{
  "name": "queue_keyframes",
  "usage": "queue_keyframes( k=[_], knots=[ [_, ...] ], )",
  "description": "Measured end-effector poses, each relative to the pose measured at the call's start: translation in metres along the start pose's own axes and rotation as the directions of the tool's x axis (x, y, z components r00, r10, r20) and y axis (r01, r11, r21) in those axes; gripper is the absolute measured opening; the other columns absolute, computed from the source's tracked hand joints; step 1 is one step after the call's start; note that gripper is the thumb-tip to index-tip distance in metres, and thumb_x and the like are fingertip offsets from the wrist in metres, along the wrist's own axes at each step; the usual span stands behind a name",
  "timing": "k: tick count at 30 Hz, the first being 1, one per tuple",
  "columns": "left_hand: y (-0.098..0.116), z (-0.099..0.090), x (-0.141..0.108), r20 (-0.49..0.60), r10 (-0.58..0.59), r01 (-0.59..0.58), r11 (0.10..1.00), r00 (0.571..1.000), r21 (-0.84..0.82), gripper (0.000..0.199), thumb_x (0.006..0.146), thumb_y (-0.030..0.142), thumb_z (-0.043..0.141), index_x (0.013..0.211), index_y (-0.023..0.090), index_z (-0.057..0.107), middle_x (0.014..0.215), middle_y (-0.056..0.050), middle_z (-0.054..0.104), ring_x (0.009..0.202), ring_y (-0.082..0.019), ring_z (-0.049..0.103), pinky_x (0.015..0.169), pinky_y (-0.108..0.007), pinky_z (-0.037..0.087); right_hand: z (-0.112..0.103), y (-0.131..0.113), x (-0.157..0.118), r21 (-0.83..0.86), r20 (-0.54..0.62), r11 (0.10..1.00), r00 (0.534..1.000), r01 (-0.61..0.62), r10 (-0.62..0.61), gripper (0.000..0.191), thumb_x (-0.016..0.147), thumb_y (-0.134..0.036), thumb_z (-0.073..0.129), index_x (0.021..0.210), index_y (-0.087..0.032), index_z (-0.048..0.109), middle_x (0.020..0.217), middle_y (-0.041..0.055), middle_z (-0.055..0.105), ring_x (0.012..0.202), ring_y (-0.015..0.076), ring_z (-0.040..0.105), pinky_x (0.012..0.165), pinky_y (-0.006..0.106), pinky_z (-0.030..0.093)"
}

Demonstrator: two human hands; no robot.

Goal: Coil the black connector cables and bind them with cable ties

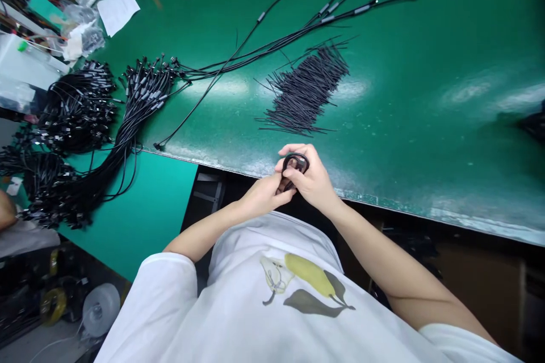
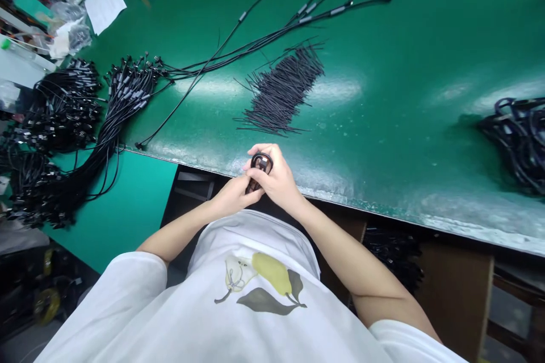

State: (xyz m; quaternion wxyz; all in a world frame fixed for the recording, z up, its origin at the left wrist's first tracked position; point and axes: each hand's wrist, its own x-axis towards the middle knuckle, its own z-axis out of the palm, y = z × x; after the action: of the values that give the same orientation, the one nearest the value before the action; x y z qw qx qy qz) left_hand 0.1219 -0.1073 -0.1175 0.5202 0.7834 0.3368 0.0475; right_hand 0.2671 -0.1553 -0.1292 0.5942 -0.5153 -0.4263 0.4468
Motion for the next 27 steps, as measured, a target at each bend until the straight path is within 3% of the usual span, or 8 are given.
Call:
queue_keyframes(
  k=[2, 5, 8, 13, 16, 21, 25, 27],
  knots=[
    [0.0, 0.002, 0.0, 0.055, -0.008, 0.017, 0.987, 0.998, -0.158, 0.024, 0.092, 0.038, 0.058, 0.092, 0.014, 0.064, 0.084, -0.006, 0.068, 0.078, -0.018, 0.065, 0.079, -0.031, 0.049, -0.001, -0.003, 0.003, 0.115, -0.002, 0.989, 0.996, -0.092, 0.092, 0.052, 0.08, -0.059, 0.073, 0.109, -0.024, 0.048, 0.111, 0.0044, 0.064, 0.076, 0.0134, 0.066, 0.064, 0.028, 0.056],
    [0.001, 0.002, 0.002, 0.204, -0.013, 0.107, 0.884, 0.979, -0.455, 0.031, 0.089, 0.044, 0.063, 0.085, 0.013, 0.064, 0.08, -0.006, 0.069, 0.077, -0.016, 0.066, 0.081, -0.031, 0.052, 0.0, -0.015, 0.005, 0.3, 0.048, 0.918, 0.965, -0.26, 0.258, 0.047, 0.084, -0.064, 0.065, 0.1, -0.023, 0.049, 0.085, -0.0009, 0.062, 0.055, 0.008, 0.053, 0.039, 0.018, 0.037],
    [0.007, 0.002, 0.003, 0.354, -0.019, 0.252, 0.738, 0.935, -0.626, 0.041, 0.08, 0.052, 0.073, 0.076, 0.013, 0.059, 0.068, -0.001, 0.061, 0.068, -0.012, 0.059, 0.077, -0.031, 0.053, 0.0, -0.024, 0.005, 0.435, 0.126, 0.828, 0.935, -0.353, 0.333, 0.051, 0.08, -0.069, 0.067, 0.089, -0.022, 0.049, 0.065, -0.0067, 0.048, 0.045, 0.0052, 0.038, 0.032, 0.016, 0.024],
    [0.012, 0.004, 0.003, 0.449, 0.017, 0.404, 0.406, 0.893, -0.819, 0.044, 0.078, 0.054, 0.073, 0.09, 0.013, 0.062, 0.069, 0.003, 0.052, 0.063, -0.009, 0.052, 0.07, -0.03, 0.052, -0.001, -0.025, 0.011, 0.487, 0.156, 0.806, 0.941, -0.337, 0.3, 0.053, 0.075, -0.071, 0.071, 0.085, -0.022, 0.052, 0.055, -0.0101, 0.038, 0.037, 0.0026, 0.027, 0.029, 0.015, 0.021],
    [0.008, 0.006, 0.003, 0.433, 0.008, 0.402, 0.356, 0.902, -0.844, 0.049, 0.074, 0.055, 0.078, 0.094, 0.012, 0.062, 0.073, 0.002, 0.052, 0.068, -0.01, 0.054, 0.069, -0.028, 0.05, -0.001, -0.026, 0.014, 0.446, 0.12, 0.854, 0.963, -0.269, 0.241, 0.054, 0.076, -0.073, 0.068, 0.079, -0.021, 0.05, 0.051, -0.0097, 0.039, 0.033, 0.0029, 0.026, 0.027, 0.016, 0.02],
    [0.005, 0.007, 0.006, 0.399, -0.019, 0.37, 0.414, 0.917, -0.831, 0.055, 0.076, 0.064, 0.073, 0.094, 0.014, 0.059, 0.073, 0.003, 0.047, 0.066, -0.009, 0.048, 0.063, -0.025, 0.041, -0.001, -0.028, 0.014, 0.334, 0.049, 0.921, 0.98, -0.2, 0.195, 0.053, 0.079, -0.071, 0.067, 0.077, -0.023, 0.045, 0.051, -0.0091, 0.041, 0.034, 0.0043, 0.032, 0.031, 0.018, 0.021],
    [0.007, 0.007, 0.011, 0.246, 0.004, 0.155, 0.769, 0.969, -0.62, 0.054, 0.083, 0.071, 0.059, 0.081, 0.016, 0.055, 0.071, 0.002, 0.051, 0.066, -0.01, 0.047, 0.066, -0.027, 0.039, 0.001, -0.019, 0.012, 0.193, -0.11, 0.975, 0.985, -0.113, 0.136, 0.047, 0.084, -0.061, 0.067, 0.074, -0.023, 0.041, 0.051, -0.0085, 0.041, 0.042, 0.0069, 0.039, 0.044, 0.022, 0.034],
    [0.007, 0.009, 0.012, 0.164, -0.051, 0.124, 0.869, 0.985, -0.479, 0.05, 0.087, 0.066, 0.055, 0.081, 0.016, 0.056, 0.069, 0.002, 0.053, 0.064, -0.01, 0.047, 0.066, -0.027, 0.038, -0.001, -0.011, 0.012, 0.006, -0.207, 0.997, 0.975, -0.078, 0.078, 0.044, 0.084, -0.056, 0.069, 0.073, -0.023, 0.043, 0.056, -0.0067, 0.044, 0.05, 0.0088, 0.044, 0.052, 0.024, 0.039]
  ],
)
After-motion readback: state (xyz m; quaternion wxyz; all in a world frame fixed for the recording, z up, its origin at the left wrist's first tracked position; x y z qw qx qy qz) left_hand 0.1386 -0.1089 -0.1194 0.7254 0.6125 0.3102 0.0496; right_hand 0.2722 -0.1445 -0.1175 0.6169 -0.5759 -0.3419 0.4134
